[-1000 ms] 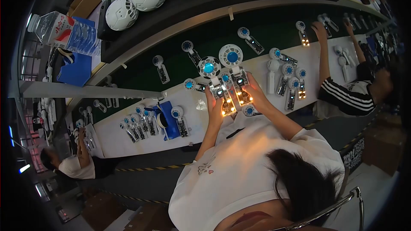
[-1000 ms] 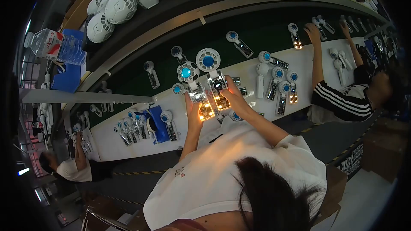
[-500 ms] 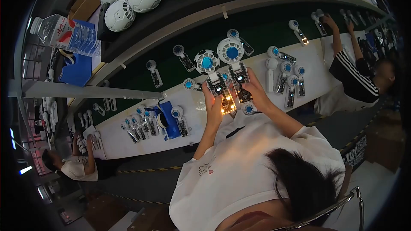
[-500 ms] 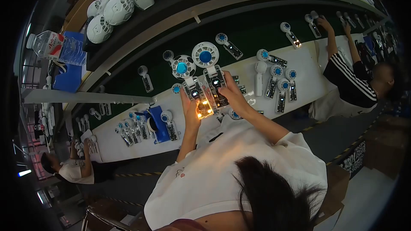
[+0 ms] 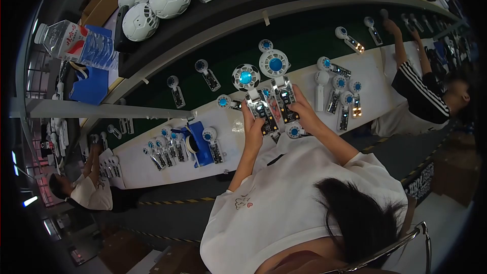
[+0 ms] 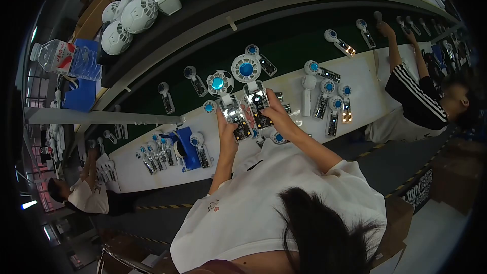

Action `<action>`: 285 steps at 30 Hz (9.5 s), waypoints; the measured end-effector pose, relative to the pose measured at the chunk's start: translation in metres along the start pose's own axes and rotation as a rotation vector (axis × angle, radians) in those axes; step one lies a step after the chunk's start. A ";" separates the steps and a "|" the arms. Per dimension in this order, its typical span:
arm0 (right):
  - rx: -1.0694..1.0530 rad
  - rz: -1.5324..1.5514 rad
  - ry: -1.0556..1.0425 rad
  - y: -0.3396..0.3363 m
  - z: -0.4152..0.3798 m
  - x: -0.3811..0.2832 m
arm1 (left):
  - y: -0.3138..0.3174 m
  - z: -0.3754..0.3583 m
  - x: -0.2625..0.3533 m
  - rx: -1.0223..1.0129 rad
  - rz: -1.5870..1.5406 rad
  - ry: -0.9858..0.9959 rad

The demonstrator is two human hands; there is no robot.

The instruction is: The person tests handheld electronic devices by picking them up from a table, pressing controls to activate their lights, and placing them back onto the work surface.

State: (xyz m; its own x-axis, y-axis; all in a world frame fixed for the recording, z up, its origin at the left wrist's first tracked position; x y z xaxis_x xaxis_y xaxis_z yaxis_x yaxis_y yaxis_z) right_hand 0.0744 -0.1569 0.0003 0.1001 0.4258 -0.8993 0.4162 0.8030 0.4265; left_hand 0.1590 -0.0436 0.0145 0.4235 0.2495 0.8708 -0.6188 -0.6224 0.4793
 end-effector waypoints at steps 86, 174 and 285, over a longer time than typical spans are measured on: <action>0.074 0.154 0.145 -0.032 0.013 0.033 | -0.032 0.030 -0.051 0.113 0.114 -0.060; 0.121 -0.683 0.191 -0.133 0.264 0.196 | -0.268 0.201 -0.139 0.737 0.510 0.018; 0.101 -0.046 0.047 -0.013 0.011 0.002 | -0.003 0.028 -0.018 0.065 0.016 -0.094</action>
State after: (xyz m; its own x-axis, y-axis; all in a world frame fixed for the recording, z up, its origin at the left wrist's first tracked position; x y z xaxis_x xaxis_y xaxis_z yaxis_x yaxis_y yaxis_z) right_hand 0.0793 -0.1709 -0.0080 0.0373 0.4099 -0.9114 0.5084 0.7774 0.3705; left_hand 0.1715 -0.0674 -0.0057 0.4762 0.1703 0.8627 -0.5831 -0.6732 0.4548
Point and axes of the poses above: each hand's wrist, its own z-axis towards the middle knuckle, its own y-axis out of the palm, x = y × z, the point moved 5 cm from there along z, towards the middle knuckle, and after that the axes turned 4 degrees about -z, right-handed, at the moved point
